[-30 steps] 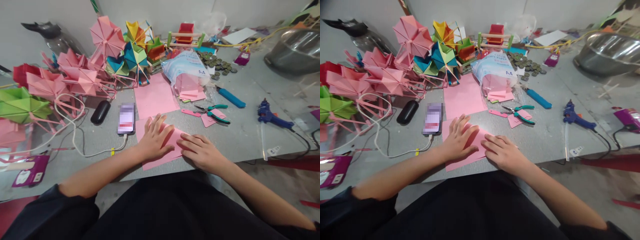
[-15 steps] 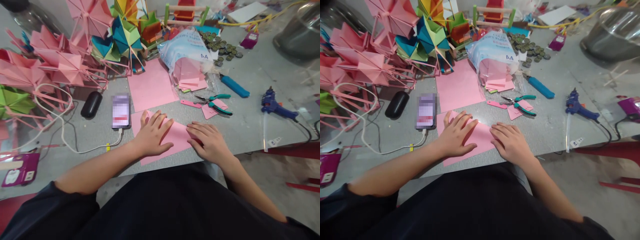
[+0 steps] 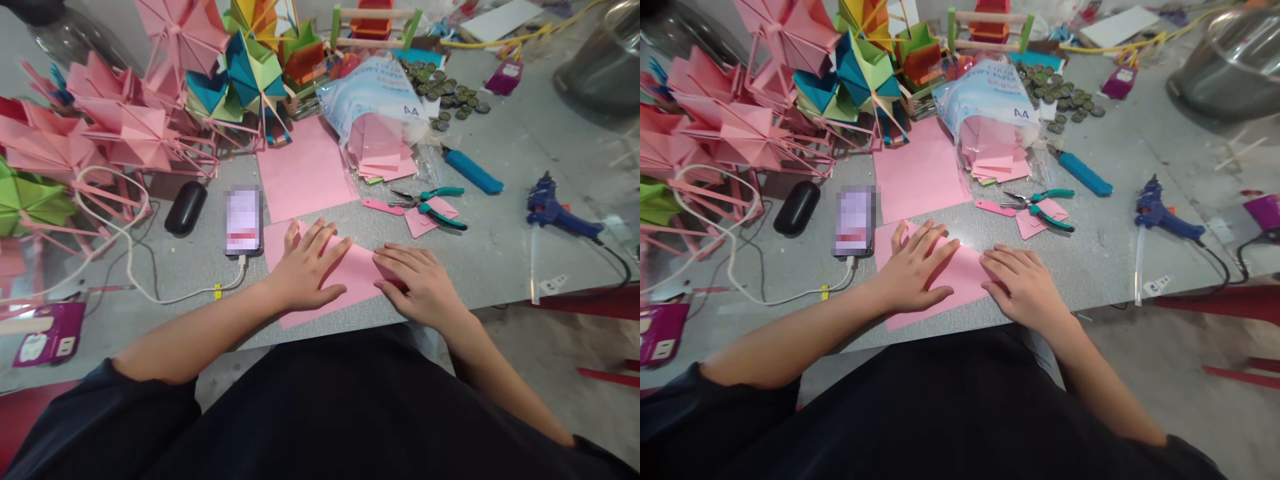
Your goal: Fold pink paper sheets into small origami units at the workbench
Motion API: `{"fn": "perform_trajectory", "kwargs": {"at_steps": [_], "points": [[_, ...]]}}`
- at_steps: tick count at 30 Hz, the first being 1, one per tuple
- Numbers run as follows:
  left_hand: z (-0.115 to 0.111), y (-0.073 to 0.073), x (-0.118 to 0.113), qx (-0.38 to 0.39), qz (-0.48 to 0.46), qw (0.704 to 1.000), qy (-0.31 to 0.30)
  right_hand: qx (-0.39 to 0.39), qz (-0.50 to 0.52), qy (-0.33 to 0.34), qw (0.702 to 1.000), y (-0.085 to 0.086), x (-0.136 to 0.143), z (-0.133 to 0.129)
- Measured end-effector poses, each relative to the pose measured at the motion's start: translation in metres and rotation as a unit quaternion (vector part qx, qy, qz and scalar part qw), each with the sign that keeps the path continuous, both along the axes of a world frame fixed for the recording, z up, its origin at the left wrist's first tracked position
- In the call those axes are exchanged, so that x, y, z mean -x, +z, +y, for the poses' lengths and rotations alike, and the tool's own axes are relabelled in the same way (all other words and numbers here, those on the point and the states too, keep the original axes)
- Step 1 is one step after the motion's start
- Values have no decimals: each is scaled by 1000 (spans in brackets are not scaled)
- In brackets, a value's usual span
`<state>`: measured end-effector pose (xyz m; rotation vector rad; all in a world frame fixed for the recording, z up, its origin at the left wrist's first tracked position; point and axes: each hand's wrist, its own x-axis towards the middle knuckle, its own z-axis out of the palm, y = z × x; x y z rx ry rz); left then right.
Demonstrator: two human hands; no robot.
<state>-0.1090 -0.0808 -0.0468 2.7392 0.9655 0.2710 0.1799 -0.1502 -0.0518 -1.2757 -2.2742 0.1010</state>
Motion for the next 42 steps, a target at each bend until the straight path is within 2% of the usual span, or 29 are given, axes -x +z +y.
{"fn": "perform_trajectory", "kwargs": {"at_steps": [9, 18, 27, 42], "points": [[4, -2, 2, 11, 0, 998, -61, 9, 4, -5, 1000, 0, 0, -1], [5, 0, 1, 23, 7, 998, -65, 35, 60, -20, 997, -4, -11, -2], [7, 2, 1, 39, 1, 997, -72, 29, 165, -89, 982, -5, -36, -11], [8, 3, 3, 46, -10, 995, -82, 52, 170, -104, 979, -6, -37, -10]]}}
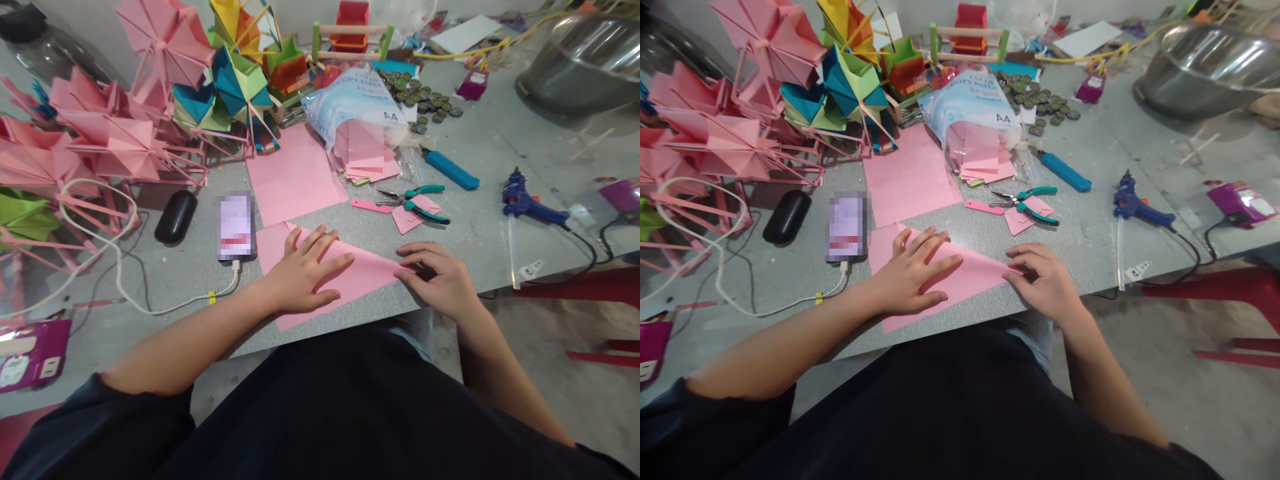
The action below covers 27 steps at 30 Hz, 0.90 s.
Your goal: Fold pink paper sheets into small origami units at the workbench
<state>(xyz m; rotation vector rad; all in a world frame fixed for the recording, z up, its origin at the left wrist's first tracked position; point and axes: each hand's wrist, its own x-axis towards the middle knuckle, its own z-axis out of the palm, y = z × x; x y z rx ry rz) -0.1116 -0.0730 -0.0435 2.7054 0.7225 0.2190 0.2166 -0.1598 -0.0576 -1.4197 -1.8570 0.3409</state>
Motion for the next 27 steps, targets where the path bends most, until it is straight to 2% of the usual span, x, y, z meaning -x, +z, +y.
{"fn": "perform_trajectory", "kwargs": {"at_steps": [12, 27], "points": [[1, 2, 1, 0, 11, 1000, -7, 7, 5, 13, 1000, -1, -3, 1], [-1, 0, 2, -19, 18, 1000, -15, 1, 8, -23, 1000, 0, -3, 2]]}}
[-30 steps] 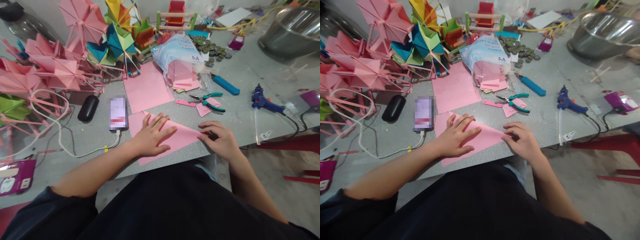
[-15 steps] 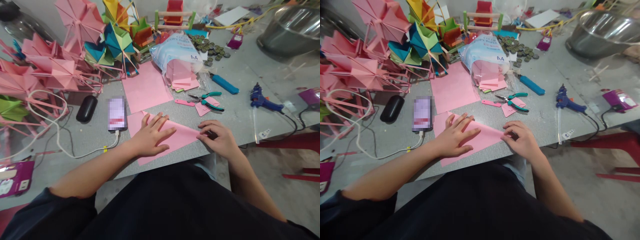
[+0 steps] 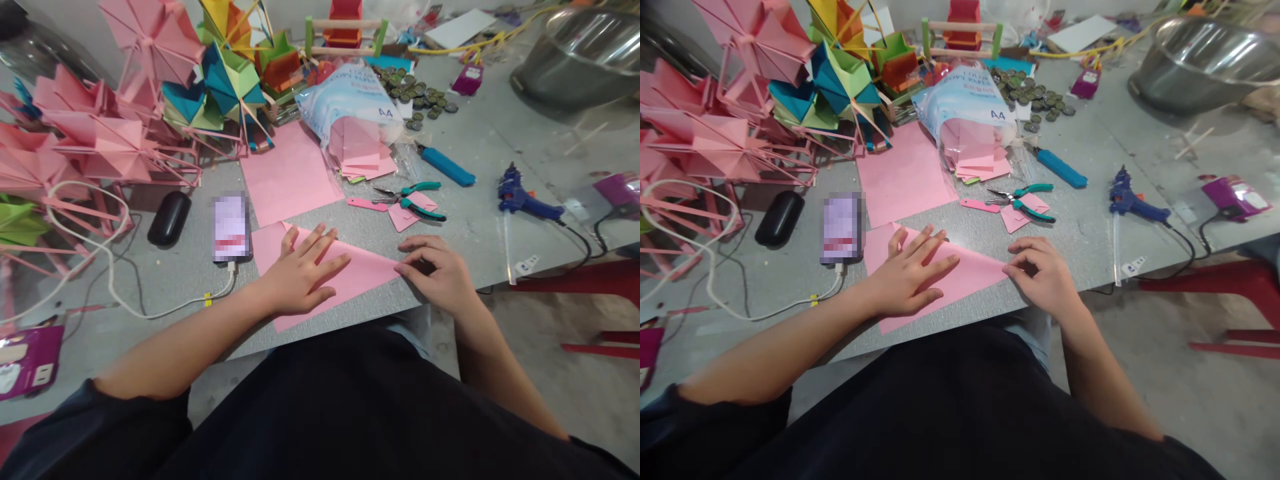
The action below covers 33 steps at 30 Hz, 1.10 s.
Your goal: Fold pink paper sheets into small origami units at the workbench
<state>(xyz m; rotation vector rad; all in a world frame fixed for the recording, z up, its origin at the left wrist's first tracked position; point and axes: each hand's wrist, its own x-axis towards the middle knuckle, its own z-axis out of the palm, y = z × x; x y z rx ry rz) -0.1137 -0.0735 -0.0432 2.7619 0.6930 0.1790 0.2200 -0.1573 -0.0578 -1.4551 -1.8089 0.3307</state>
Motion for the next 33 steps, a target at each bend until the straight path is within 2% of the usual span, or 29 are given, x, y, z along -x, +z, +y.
{"fn": "perform_trajectory", "kwargs": {"at_steps": [7, 17, 27, 33], "points": [[-1, 2, -2, -11, 25, 1000, -14, -6, -23, -7, 1000, 1, -2, -2], [-3, 4, -3, -15, -3, 1000, -26, -1, -40, -1, 999, 2, -4, -1], [-3, 4, -4, -25, 10, 999, -35, 16, -151, -38, 988, 3, 26, 4], [-3, 4, -4, -37, 10, 999, -37, 17, -110, -30, 993, 2, 19, 4]]}}
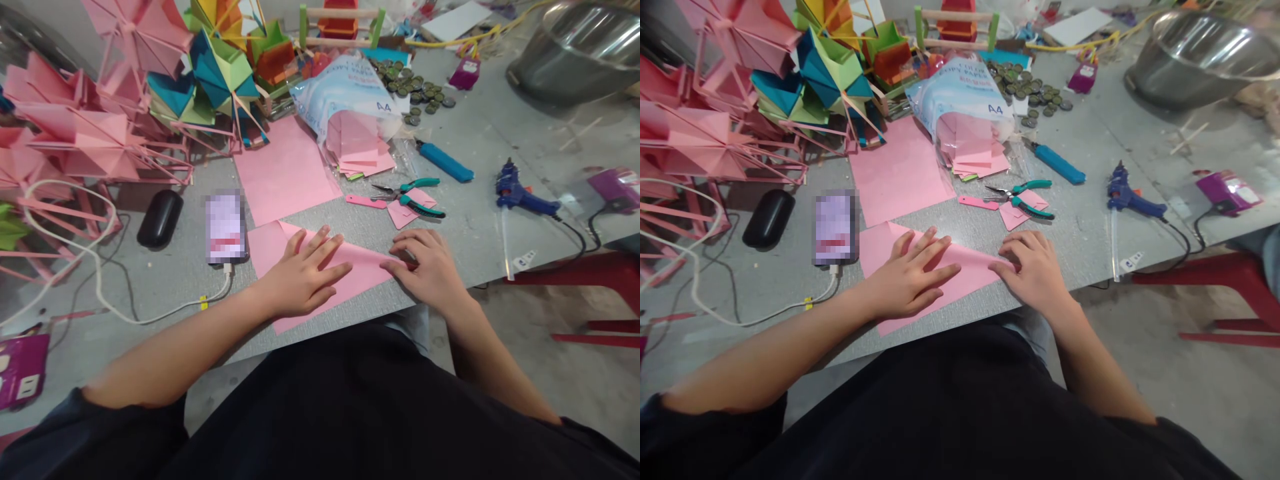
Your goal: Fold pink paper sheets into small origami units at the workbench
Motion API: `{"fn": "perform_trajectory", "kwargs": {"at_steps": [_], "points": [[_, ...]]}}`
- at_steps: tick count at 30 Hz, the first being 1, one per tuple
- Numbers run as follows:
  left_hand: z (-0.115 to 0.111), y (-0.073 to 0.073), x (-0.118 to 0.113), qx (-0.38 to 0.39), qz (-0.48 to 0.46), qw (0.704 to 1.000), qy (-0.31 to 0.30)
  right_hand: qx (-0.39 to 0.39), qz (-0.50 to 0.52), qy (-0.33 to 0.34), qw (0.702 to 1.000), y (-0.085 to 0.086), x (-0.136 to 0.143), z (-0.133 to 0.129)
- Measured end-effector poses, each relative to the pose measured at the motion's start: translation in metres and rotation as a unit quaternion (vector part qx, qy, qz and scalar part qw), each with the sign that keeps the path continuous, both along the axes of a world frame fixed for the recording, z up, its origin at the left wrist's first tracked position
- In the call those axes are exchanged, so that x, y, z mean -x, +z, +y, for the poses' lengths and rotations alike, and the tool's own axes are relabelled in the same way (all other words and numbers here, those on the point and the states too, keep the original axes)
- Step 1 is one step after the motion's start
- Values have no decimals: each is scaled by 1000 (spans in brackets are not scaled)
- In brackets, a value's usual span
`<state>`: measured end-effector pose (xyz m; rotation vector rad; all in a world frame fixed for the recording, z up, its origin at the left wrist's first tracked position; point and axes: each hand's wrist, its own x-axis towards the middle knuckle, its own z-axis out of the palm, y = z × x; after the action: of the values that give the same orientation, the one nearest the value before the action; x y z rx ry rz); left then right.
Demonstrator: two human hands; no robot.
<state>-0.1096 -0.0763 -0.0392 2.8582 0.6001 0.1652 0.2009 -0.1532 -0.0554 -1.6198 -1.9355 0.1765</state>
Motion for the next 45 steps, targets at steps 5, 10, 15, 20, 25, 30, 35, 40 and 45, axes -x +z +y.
{"fn": "perform_trajectory", "kwargs": {"at_steps": [5, 10, 15, 20, 25, 30, 35, 40, 45], "points": [[-1, 0, -1, -1, 1, 1000, -1, 5, 46, 15, 999, -1, -14, 1], [-2, 1, -1, -7, 5, 1000, -2, 7, 86, 10, 996, -4, -24, 3], [-1, 0, -1, -1, -2, 1000, -4, 19, 109, 37, 993, -4, -33, 3], [0, 0, 0, 12, -8, 1000, 1, 30, 111, 47, 992, -4, -38, 3], [0, -1, 0, 15, -8, 1000, 3, 24, 105, 47, 993, -4, -37, 3], [0, -2, 0, 18, -10, 1000, 4, 25, 95, 52, 994, -4, -38, 3], [1, 0, -1, 21, -6, 1000, 2, 24, 105, 48, 993, -5, -36, 3], [1, 1, 0, 23, -7, 1000, 1, 25, 114, 44, 992, -4, -35, 3], [1, 0, 0, 24, -7, 1000, -1, 37, 108, 43, 993, -1, -35, 3]]}}
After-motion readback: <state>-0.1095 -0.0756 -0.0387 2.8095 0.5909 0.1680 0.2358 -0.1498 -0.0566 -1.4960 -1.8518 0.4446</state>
